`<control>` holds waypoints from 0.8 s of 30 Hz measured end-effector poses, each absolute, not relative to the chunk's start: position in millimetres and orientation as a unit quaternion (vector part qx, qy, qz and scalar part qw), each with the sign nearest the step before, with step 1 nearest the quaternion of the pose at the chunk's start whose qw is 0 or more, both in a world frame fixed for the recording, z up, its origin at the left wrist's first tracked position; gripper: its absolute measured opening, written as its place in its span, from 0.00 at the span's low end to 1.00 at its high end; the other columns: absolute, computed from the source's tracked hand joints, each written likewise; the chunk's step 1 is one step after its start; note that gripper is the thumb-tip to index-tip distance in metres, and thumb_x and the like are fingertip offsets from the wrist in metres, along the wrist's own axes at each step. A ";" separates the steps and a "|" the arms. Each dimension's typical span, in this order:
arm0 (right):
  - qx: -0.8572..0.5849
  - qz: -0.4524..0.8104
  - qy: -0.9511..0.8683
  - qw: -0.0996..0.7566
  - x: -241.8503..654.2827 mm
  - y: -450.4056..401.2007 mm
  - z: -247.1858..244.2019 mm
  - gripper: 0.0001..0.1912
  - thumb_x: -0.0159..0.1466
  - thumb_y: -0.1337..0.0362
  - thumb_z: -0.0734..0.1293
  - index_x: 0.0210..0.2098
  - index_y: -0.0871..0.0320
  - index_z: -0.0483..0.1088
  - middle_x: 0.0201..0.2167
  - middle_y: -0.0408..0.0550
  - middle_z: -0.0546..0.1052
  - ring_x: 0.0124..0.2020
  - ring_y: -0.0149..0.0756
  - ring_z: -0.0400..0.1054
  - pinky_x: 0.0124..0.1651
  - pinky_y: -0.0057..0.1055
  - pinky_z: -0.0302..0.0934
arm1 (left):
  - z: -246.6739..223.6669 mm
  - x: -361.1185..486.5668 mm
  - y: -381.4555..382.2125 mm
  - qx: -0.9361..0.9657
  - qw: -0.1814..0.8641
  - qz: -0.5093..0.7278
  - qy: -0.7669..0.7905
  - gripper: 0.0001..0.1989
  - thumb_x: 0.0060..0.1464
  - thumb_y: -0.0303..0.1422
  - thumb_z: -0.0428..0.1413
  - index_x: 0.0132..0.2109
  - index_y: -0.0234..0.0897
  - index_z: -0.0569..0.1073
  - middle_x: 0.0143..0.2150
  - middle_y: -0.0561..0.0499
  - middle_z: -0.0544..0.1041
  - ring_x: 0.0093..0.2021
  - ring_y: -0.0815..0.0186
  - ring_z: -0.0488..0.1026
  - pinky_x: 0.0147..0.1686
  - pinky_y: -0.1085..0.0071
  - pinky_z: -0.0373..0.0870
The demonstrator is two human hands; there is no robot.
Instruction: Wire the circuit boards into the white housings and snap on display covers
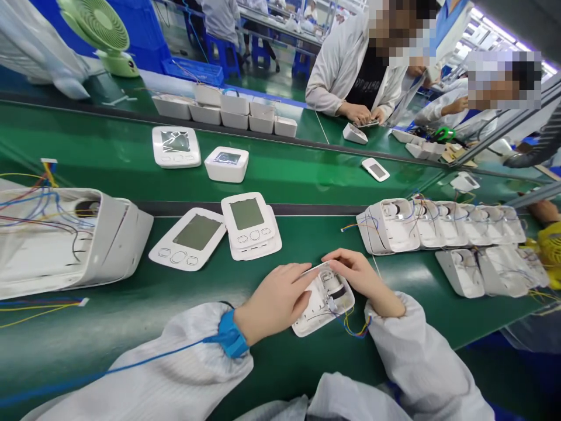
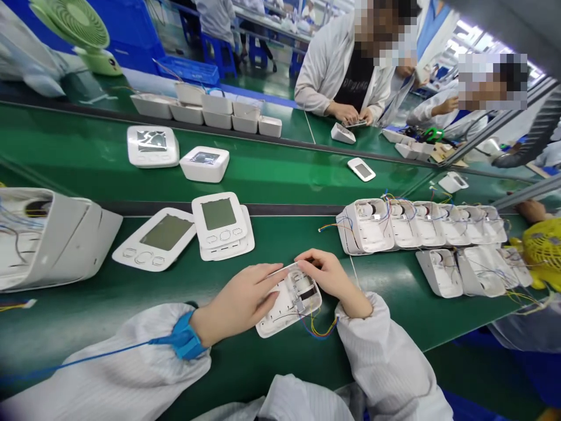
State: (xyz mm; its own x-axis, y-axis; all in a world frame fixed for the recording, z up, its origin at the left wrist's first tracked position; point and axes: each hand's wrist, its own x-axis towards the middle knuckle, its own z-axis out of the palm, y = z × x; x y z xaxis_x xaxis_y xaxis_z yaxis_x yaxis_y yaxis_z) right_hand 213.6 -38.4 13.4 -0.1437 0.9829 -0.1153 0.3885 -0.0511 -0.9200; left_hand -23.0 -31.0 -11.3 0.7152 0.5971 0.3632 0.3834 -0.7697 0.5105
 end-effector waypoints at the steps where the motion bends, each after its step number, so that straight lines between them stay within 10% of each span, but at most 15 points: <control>1: -0.573 0.424 -0.619 0.329 211.3 -38.8 11.7 0.12 0.64 0.54 0.66 0.37 0.55 0.75 0.32 0.45 0.77 0.31 0.34 0.70 0.33 0.29 0.63 | -10.4 -22.6 -31.2 0.905 0.204 0.253 0.274 0.23 0.61 0.30 0.48 0.62 0.37 0.65 0.58 0.39 0.72 0.56 0.53 0.70 0.53 0.52 0.71; 14: -0.573 0.287 -0.710 0.291 208.3 -40.3 15.0 0.13 0.69 0.56 0.61 0.35 0.54 0.74 0.31 0.46 0.77 0.32 0.37 0.71 0.35 0.32 0.64 | -11.3 -22.3 -28.7 0.903 0.218 0.252 0.270 0.22 0.61 0.29 0.48 0.61 0.37 0.65 0.58 0.42 0.72 0.55 0.55 0.69 0.53 0.54 0.68; 24: -0.527 0.000 -0.850 0.019 232.8 77.2 146.6 0.14 0.66 0.56 0.64 0.45 0.58 0.74 0.45 0.52 0.79 0.46 0.45 0.72 0.51 0.40 0.65 | -2.7 -22.5 -21.5 0.896 0.289 0.223 0.253 0.19 0.62 0.30 0.50 0.59 0.43 0.67 0.56 0.46 0.74 0.54 0.57 0.70 0.49 0.59 0.65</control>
State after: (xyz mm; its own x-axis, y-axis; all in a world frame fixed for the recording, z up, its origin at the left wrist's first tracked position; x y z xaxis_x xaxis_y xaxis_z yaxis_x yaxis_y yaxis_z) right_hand 232.8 77.2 146.6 -0.4448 0.8951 0.0315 0.8950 0.4455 -0.0204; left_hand -22.5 -21.5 -2.7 0.7721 0.5824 0.2542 0.3243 -0.7051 0.6306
